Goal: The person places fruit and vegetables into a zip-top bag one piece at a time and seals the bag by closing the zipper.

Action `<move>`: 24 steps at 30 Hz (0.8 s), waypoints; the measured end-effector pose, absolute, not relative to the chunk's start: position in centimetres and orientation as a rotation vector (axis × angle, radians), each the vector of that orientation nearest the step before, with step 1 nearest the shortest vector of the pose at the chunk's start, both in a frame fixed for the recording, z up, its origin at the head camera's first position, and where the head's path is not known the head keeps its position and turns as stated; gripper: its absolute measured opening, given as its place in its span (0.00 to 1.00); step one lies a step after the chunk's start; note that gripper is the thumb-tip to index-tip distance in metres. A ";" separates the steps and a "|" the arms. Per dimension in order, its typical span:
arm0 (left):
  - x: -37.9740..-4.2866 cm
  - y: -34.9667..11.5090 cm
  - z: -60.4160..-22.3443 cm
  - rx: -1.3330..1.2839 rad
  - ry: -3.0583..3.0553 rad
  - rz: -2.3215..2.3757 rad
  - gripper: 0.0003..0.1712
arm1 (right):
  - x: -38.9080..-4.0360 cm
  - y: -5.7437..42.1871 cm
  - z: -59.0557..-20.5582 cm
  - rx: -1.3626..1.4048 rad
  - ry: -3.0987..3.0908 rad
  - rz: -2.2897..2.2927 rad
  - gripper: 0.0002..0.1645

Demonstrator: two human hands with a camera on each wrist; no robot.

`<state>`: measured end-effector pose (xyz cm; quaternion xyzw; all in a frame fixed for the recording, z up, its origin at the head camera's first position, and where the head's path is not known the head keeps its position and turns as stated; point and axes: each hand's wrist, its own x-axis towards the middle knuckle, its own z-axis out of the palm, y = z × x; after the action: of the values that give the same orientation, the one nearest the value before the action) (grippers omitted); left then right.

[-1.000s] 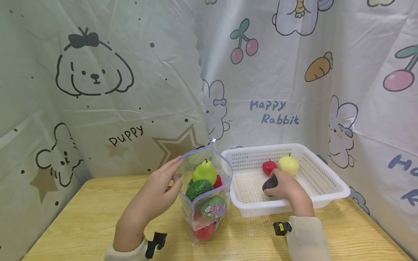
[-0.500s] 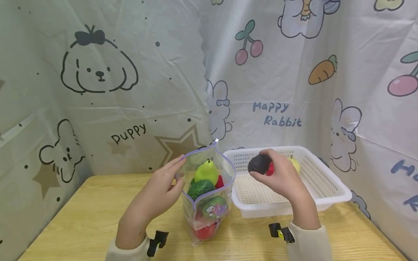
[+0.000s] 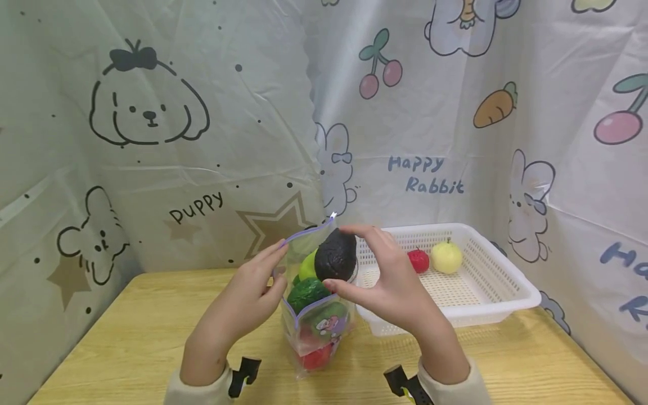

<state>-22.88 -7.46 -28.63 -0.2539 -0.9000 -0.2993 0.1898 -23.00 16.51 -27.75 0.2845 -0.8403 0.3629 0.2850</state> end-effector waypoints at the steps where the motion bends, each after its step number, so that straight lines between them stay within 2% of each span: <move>1: -22.9 -7.4 -28.6 -0.714 -2.528 -0.843 0.27 | -23.0 16.3 -27.8 0.782 -2.262 0.971 0.43; 6: -22.9 -7.4 -28.6 -0.713 -2.526 -0.850 0.29 | -23.4 16.0 -28.4 0.833 -2.316 0.890 0.40; 24: -22.9 -7.4 -28.7 -0.726 -2.534 -0.840 0.29 | -23.3 16.8 -28.5 0.876 -2.400 0.821 0.40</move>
<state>-22.86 -7.38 -28.67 -0.2580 -0.8998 -0.2985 0.1864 -23.33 16.75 -28.54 0.3180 -0.8709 0.2979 0.2272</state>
